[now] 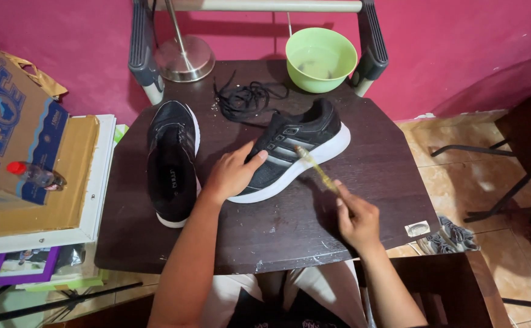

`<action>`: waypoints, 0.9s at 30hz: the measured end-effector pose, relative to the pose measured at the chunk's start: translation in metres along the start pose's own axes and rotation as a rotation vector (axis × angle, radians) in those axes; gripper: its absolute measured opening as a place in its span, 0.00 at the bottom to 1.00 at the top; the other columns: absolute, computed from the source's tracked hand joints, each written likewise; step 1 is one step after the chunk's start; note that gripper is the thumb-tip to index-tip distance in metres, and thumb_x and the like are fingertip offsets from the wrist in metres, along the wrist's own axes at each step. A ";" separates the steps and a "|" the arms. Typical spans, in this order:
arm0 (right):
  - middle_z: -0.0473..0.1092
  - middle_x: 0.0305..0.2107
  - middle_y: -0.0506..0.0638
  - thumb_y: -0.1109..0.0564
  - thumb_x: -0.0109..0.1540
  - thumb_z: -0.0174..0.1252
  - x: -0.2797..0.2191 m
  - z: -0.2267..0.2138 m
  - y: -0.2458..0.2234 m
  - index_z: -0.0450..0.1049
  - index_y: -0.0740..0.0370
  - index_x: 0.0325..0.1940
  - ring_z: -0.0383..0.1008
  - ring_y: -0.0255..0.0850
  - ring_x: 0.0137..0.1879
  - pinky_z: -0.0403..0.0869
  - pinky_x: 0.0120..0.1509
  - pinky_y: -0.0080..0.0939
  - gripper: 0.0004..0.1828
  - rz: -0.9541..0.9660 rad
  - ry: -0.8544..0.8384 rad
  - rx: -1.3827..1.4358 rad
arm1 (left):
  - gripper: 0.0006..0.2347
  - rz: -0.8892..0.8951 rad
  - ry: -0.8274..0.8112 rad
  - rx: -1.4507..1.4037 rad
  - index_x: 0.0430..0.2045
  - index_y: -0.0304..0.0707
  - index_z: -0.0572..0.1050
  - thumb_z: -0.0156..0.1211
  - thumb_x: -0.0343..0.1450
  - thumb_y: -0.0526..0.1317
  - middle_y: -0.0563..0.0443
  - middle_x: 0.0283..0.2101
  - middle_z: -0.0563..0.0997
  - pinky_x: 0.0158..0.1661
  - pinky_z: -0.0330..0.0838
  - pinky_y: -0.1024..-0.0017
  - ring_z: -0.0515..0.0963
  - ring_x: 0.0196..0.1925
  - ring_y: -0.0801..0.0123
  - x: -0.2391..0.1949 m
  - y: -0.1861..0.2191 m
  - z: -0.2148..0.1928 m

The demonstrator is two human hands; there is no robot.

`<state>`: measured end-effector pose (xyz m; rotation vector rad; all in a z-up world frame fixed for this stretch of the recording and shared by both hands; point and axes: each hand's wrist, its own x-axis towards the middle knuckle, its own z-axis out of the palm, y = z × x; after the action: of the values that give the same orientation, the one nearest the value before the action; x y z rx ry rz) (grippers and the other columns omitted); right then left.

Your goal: The person scrubs a black sneaker with a toothbrush, focusing on the interior lining and the upper fabric. They rotate the shoe to access different areas while holding it steady with their other hand. The shoe laces are removed and placed on the table nearby.

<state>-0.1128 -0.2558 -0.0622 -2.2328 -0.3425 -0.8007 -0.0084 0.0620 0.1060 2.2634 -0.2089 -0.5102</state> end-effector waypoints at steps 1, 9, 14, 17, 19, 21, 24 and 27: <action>0.80 0.42 0.60 0.63 0.61 0.57 0.004 0.003 -0.012 0.80 0.62 0.57 0.82 0.56 0.45 0.79 0.44 0.52 0.20 -0.002 -0.002 0.001 | 0.32 -0.001 0.002 -0.002 0.70 0.42 0.61 0.41 0.74 0.62 0.38 0.69 0.67 0.70 0.55 0.51 0.64 0.72 0.48 0.001 -0.001 -0.001; 0.82 0.35 0.57 0.61 0.59 0.60 0.005 0.012 -0.036 0.83 0.57 0.52 0.83 0.55 0.39 0.81 0.41 0.51 0.18 -0.010 -0.205 0.057 | 0.28 -0.003 0.002 -0.047 0.68 0.45 0.65 0.38 0.76 0.59 0.41 0.69 0.68 0.72 0.52 0.55 0.63 0.73 0.51 0.006 -0.005 0.002; 0.81 0.35 0.58 0.60 0.61 0.59 0.011 -0.003 -0.051 0.83 0.58 0.51 0.83 0.56 0.41 0.80 0.42 0.52 0.15 0.078 -0.169 0.020 | 0.26 0.011 -0.017 -0.032 0.68 0.46 0.66 0.41 0.76 0.57 0.40 0.69 0.69 0.71 0.52 0.55 0.62 0.73 0.51 0.004 -0.002 0.002; 0.82 0.36 0.57 0.60 0.60 0.59 0.012 -0.009 -0.066 0.83 0.57 0.50 0.83 0.56 0.42 0.80 0.43 0.53 0.15 0.106 -0.238 0.005 | 0.25 0.036 -0.014 -0.039 0.67 0.45 0.66 0.42 0.76 0.55 0.39 0.68 0.69 0.71 0.54 0.52 0.63 0.73 0.48 -0.003 0.003 0.000; 0.82 0.38 0.55 0.60 0.60 0.57 0.007 -0.009 -0.077 0.82 0.54 0.54 0.83 0.53 0.44 0.80 0.45 0.52 0.19 0.116 -0.239 -0.045 | 0.24 0.057 -0.022 -0.040 0.67 0.45 0.67 0.44 0.76 0.53 0.38 0.67 0.70 0.70 0.55 0.51 0.64 0.72 0.46 0.003 -0.005 0.006; 0.81 0.25 0.53 0.56 0.66 0.50 0.002 -0.006 -0.091 0.74 0.62 0.62 0.64 0.34 0.14 0.64 0.19 0.38 0.20 0.150 -0.379 0.018 | 0.26 0.055 -0.014 0.072 0.68 0.57 0.64 0.37 0.73 0.57 0.52 0.69 0.70 0.63 0.60 0.55 0.67 0.69 0.50 0.023 -0.022 0.019; 0.81 0.31 0.51 0.57 0.64 0.53 -0.022 -0.010 -0.068 0.77 0.54 0.60 0.76 0.41 0.24 0.72 0.34 0.42 0.20 0.159 -0.243 -0.119 | 0.27 0.081 0.009 0.076 0.68 0.55 0.64 0.36 0.73 0.57 0.49 0.69 0.69 0.63 0.59 0.54 0.66 0.69 0.50 0.023 -0.020 0.026; 0.70 0.18 0.50 0.51 0.68 0.50 -0.030 -0.007 -0.066 0.73 0.53 0.66 0.66 0.40 0.20 0.66 0.32 0.43 0.22 0.186 -0.232 -0.112 | 0.27 0.043 -0.013 0.103 0.69 0.62 0.61 0.34 0.73 0.58 0.42 0.71 0.64 0.67 0.52 0.53 0.57 0.75 0.52 0.020 -0.016 0.030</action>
<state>-0.1692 -0.2151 -0.0413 -2.4271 -0.1985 -0.4736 -0.0032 0.0470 0.0700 2.3507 -0.2954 -0.5019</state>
